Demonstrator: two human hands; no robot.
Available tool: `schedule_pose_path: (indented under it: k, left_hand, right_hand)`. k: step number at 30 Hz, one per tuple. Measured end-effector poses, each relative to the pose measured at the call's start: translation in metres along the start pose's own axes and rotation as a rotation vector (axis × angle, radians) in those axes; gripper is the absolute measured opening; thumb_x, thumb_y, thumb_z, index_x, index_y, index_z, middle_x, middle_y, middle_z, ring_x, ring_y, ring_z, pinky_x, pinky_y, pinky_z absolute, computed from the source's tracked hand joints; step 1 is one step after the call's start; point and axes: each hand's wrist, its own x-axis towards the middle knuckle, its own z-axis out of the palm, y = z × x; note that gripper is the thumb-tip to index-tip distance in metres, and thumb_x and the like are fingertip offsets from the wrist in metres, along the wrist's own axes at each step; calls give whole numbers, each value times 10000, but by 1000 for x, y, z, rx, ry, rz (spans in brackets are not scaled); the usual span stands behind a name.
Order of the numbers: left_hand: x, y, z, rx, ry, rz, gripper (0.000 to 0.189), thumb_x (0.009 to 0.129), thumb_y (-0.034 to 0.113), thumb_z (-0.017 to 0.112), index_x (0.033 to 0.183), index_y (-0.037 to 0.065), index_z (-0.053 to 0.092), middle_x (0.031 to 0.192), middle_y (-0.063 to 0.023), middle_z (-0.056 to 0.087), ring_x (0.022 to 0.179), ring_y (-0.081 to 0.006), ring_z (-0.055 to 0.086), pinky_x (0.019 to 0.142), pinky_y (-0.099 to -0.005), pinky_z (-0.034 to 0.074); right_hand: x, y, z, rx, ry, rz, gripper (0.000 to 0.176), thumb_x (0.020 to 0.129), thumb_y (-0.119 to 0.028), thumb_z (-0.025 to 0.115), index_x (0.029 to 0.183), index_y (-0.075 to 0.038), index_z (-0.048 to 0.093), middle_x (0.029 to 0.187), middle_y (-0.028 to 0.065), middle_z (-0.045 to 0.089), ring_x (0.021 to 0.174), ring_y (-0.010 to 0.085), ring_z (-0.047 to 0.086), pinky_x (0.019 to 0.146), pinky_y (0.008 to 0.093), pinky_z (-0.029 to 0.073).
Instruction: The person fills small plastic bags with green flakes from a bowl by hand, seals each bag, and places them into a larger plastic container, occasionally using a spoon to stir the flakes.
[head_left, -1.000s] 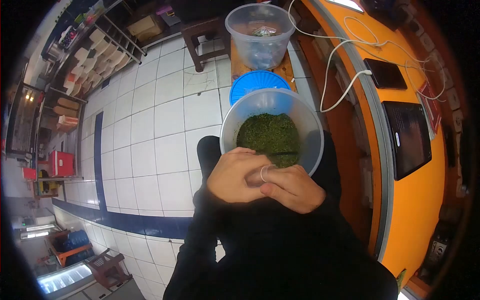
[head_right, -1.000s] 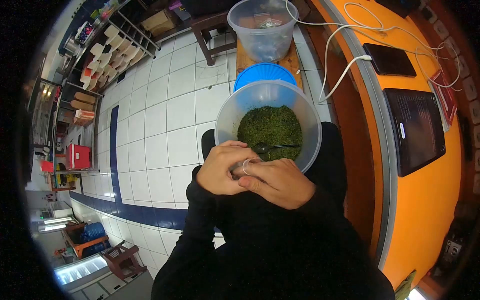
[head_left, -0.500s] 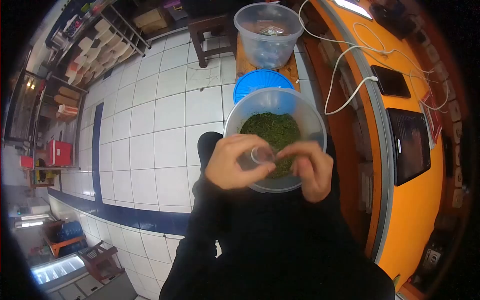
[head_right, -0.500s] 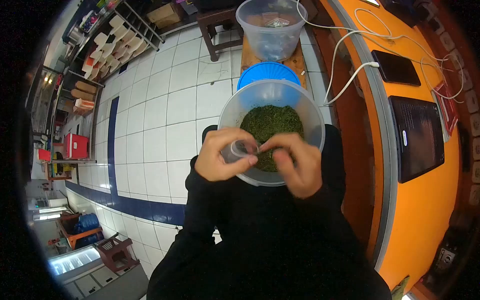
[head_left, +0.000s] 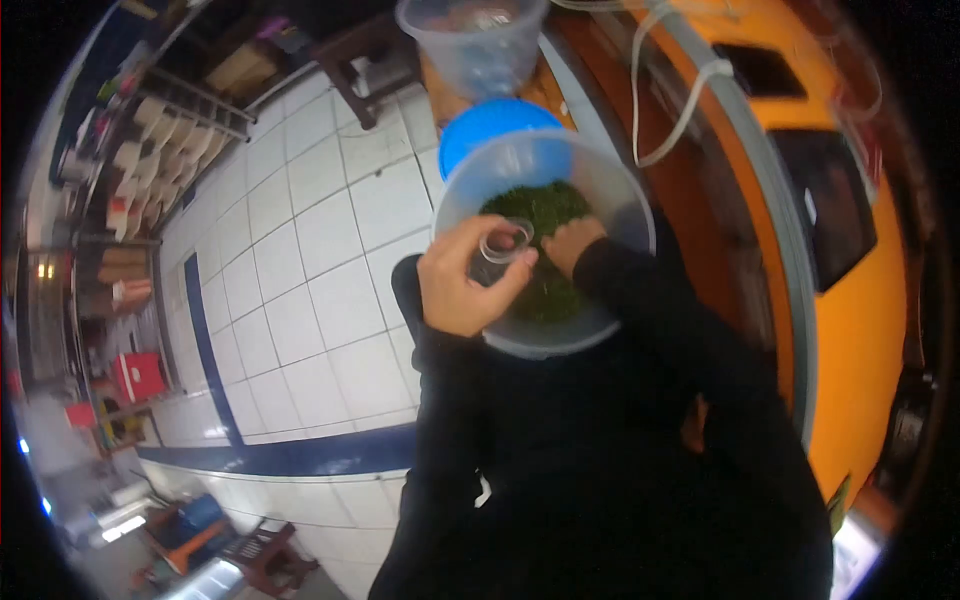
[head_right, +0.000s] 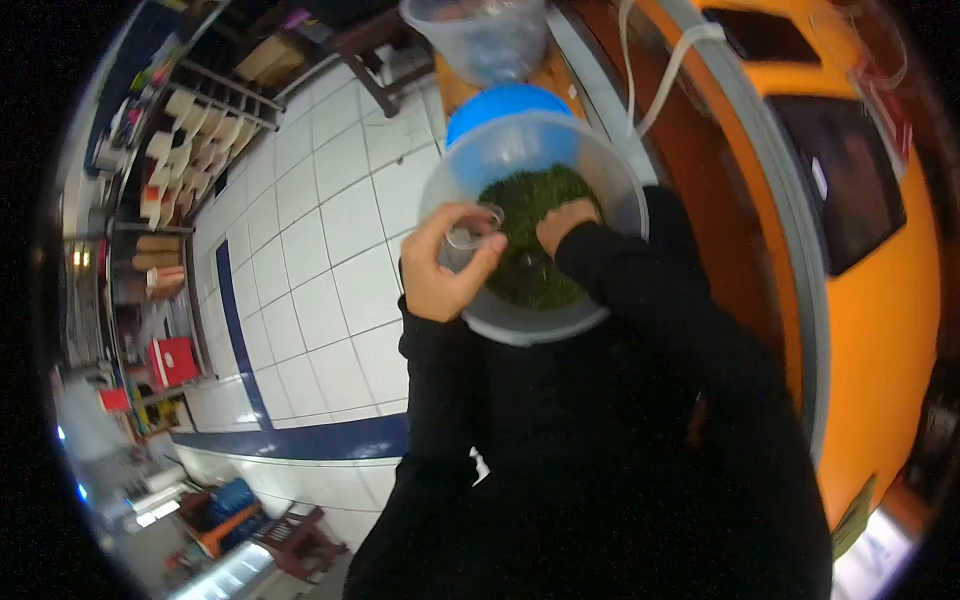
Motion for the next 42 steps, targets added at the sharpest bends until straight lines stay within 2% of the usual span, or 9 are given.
schedule_pose_path:
  k: [5,7,18,22,25,30,33,35,42]
  left_hand:
    - [-7,-8,7,-9,5,-1,281,763,137,870,991,39,738,891,-94,763,823,-245,744,766,-337,557]
    - [-8,-7,4,-11,-43,-27,241,852,112,804,1042,-8,717,932,-99,756,909,-186,713,874,-319,532]
    - [-9,-8,3,13,-31,-37,232,861,143,803,1032,6,726,932,-103,763,914,-189,715,883,-322,530]
    - [-8,-15,8,69,22,33,260,780,173,860,981,64,735,875,-72,764,797,-259,735,753,-347,552]
    - [-9,-19,8,120,30,49,264,775,184,863,977,74,735,867,-62,761,787,-261,730,745,-354,550]
    - [-10,-12,6,91,14,-1,241,817,169,835,991,42,726,886,-88,765,832,-236,737,789,-339,551]
    - [-9,-8,6,111,-10,-23,228,858,151,809,1005,6,714,910,-121,769,878,-217,746,835,-324,552]
    - [-8,-8,6,126,-7,-16,229,855,151,810,1002,5,713,908,-123,768,877,-223,748,832,-325,553]
    - [-9,-9,5,129,-7,-6,241,850,159,820,1000,3,712,907,-121,766,875,-233,750,827,-330,555]
  right_hand:
    - [2,-9,-3,-95,-55,-73,231,993,-185,642,1148,-138,807,1181,68,782,1126,279,741,839,463,594]
    - [-2,-10,-6,-80,-53,-95,229,994,-185,640,1141,-134,809,1178,68,783,1117,278,744,837,460,595]
    - [1,-13,1,-140,-49,-177,238,997,-179,625,1141,-124,807,1163,72,790,1091,268,756,819,440,597]
    - [-5,-8,-11,-123,45,-128,219,992,-175,629,1104,-122,809,1119,66,796,1058,263,762,814,448,579]
    - [0,-2,-19,-66,143,-82,201,985,-173,640,1078,-119,809,1102,61,795,1035,266,764,832,477,562]
    - [23,4,-33,-39,256,-49,182,972,-191,666,1058,-117,809,1092,61,788,1022,295,759,889,516,534]
    - [50,-5,-12,-112,315,-90,145,939,-205,660,1030,-133,748,996,64,773,1025,276,729,902,463,498]
    - [49,-11,-10,-31,217,-250,118,932,-212,671,1000,-164,755,956,45,762,1033,265,716,928,463,479]
    - [29,-16,-31,-128,267,-293,164,974,-202,653,999,-135,800,1023,60,794,996,300,754,939,487,524]
